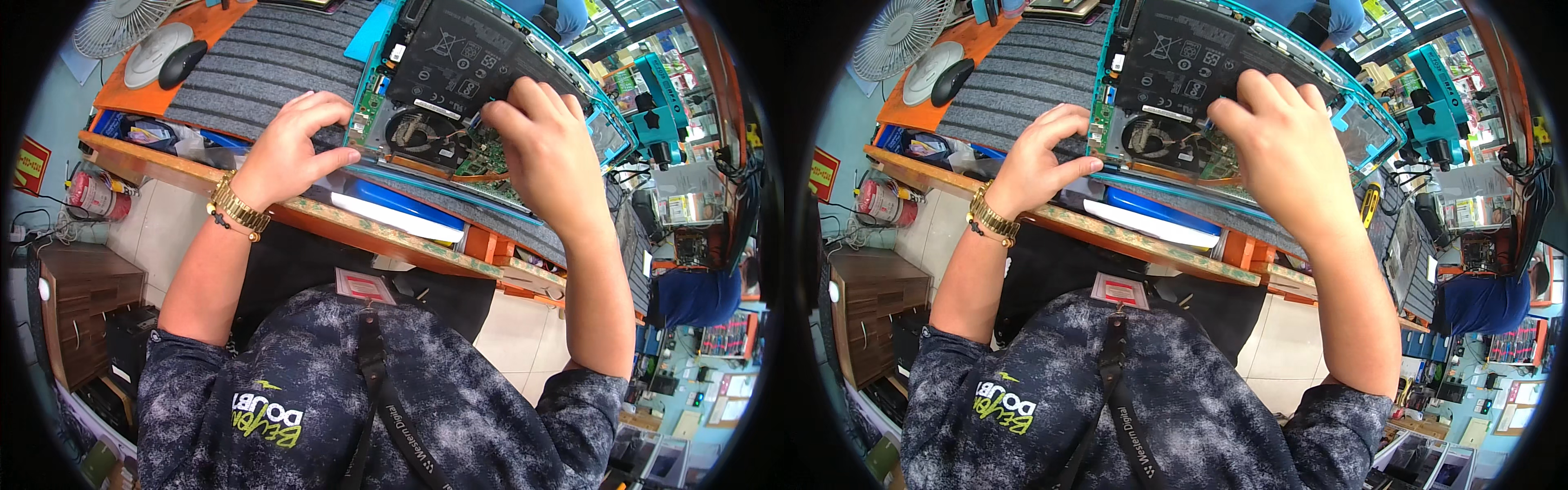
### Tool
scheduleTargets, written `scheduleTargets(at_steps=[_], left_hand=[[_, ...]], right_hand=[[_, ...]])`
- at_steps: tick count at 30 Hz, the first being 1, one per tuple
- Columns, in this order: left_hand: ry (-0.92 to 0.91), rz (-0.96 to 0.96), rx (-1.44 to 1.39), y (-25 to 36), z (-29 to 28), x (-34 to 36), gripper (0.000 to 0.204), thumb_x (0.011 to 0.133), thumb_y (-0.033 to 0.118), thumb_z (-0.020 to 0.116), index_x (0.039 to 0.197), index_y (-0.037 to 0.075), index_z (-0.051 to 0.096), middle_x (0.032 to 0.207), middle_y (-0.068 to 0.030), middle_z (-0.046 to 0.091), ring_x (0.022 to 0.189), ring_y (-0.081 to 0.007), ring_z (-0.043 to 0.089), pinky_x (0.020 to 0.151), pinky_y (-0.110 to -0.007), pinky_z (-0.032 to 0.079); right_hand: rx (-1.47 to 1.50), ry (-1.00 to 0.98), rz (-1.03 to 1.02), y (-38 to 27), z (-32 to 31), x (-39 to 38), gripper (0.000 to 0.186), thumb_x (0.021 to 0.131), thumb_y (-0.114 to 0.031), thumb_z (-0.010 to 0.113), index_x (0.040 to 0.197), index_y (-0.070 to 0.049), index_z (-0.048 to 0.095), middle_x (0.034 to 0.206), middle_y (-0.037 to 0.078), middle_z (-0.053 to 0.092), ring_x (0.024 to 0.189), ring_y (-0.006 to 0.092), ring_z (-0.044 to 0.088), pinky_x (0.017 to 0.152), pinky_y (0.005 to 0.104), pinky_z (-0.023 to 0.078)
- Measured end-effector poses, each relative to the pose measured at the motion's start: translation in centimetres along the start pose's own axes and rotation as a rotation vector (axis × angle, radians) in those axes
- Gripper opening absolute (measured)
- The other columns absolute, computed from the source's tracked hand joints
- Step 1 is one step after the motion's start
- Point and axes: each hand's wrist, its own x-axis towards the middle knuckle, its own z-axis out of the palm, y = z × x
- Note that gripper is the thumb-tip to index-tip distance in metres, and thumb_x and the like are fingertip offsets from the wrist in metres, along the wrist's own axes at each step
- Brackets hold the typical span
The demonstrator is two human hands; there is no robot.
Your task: The person unboxes a replacement keyboard and then handles the internal components of an open laptop, touching the motherboard area.
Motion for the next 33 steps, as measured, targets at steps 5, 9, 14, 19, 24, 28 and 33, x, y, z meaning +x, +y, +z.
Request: scheduleTargets(at_steps=[5, 9, 14, 19, 24, 28, 33], left_hand=[[-0.073, -0.065, 0.023, 0.1, -0.4, 0.0, 0.038, 0.09, 0.015, 0.095, 0.12, 0.001, 0.076, 0.131, -0.0148, 0.076, 0.125, -0.0357, 0.07, 0.112, -0.044, 0.054], [-0.003, 0.005, 0.008, 0.2, -0.1, 0.1, 0.037, 0.087, 0.017, 0.093, 0.114, 0.002, 0.072, 0.115, -0.0129, 0.075, 0.111, -0.0383, 0.07, 0.106, -0.047, 0.052], [0.003, 0.003, 0.007, 0.2, 0.0, 0.0, 0.037, 0.087, 0.017, 0.093, 0.114, 0.002, 0.072, 0.115, -0.0128, 0.075, 0.111, -0.0385, 0.069, 0.107, -0.048, 0.052], [0.001, 0.007, 0.016, 0.0, 0.0, 0.0, 0.037, 0.087, 0.017, 0.093, 0.115, 0.003, 0.072, 0.116, -0.0124, 0.075, 0.112, -0.0378, 0.069, 0.107, -0.047, 0.052], [-0.005, -0.003, 0.014, 0.2, -0.1, 0.0, 0.037, 0.087, 0.016, 0.093, 0.115, 0.002, 0.072, 0.117, -0.0124, 0.075, 0.113, -0.037, 0.07, 0.106, -0.047, 0.053], [0.0, -0.002, 0.007, 0.0, 0.0, 0.0, 0.037, 0.087, 0.016, 0.093, 0.115, 0.002, 0.072, 0.116, -0.0126, 0.075, 0.113, -0.0372, 0.07, 0.105, -0.047, 0.053], [-0.068, -0.062, 0.02, 0.2, -0.5, -0.1, 0.039, 0.09, 0.015, 0.095, 0.123, 0.002, 0.078, 0.131, -0.0132, 0.076, 0.123, -0.034, 0.071, 0.111, -0.043, 0.055]], right_hand=[[0.107, 0.044, -0.044, 1.4, -0.1, -0.4, 0.02, 0.086, -0.005, 0.081, 0.105, -0.013, 0.08, 0.103, 0.005, 0.061, 0.102, 0.0265, 0.067, 0.093, 0.0431, 0.05], [0.056, 0.007, -0.097, 1.4, -0.3, -0.3, 0.021, 0.085, -0.007, 0.083, 0.105, -0.015, 0.081, 0.101, 0.003, 0.061, 0.101, 0.0247, 0.066, 0.091, 0.0426, 0.049], [-0.017, -0.01, -0.108, 1.0, -0.4, -0.1, 0.022, 0.086, -0.007, 0.081, 0.106, -0.016, 0.081, 0.103, 0.003, 0.062, 0.103, 0.0244, 0.066, 0.091, 0.0427, 0.049], [-0.077, -0.053, -0.089, 0.2, -0.6, 0.7, 0.021, 0.087, -0.008, 0.077, 0.106, -0.016, 0.08, 0.106, 0.005, 0.063, 0.105, 0.0258, 0.067, 0.092, 0.0436, 0.05], [-0.114, -0.076, -0.05, -0.6, -0.8, 1.0, 0.022, 0.089, -0.006, 0.073, 0.106, -0.016, 0.081, 0.107, 0.007, 0.064, 0.108, 0.0276, 0.069, 0.094, 0.045, 0.051], [-0.113, -0.082, -0.028, -0.8, -0.7, 1.0, 0.023, 0.089, -0.006, 0.072, 0.107, -0.016, 0.082, 0.108, 0.007, 0.065, 0.109, 0.0283, 0.069, 0.094, 0.0454, 0.051], [-0.009, -0.057, -0.04, 0.2, -0.6, 0.5, 0.027, 0.087, -0.002, 0.075, 0.111, -0.014, 0.079, 0.107, 0.008, 0.064, 0.107, 0.0309, 0.068, 0.093, 0.046, 0.05]])
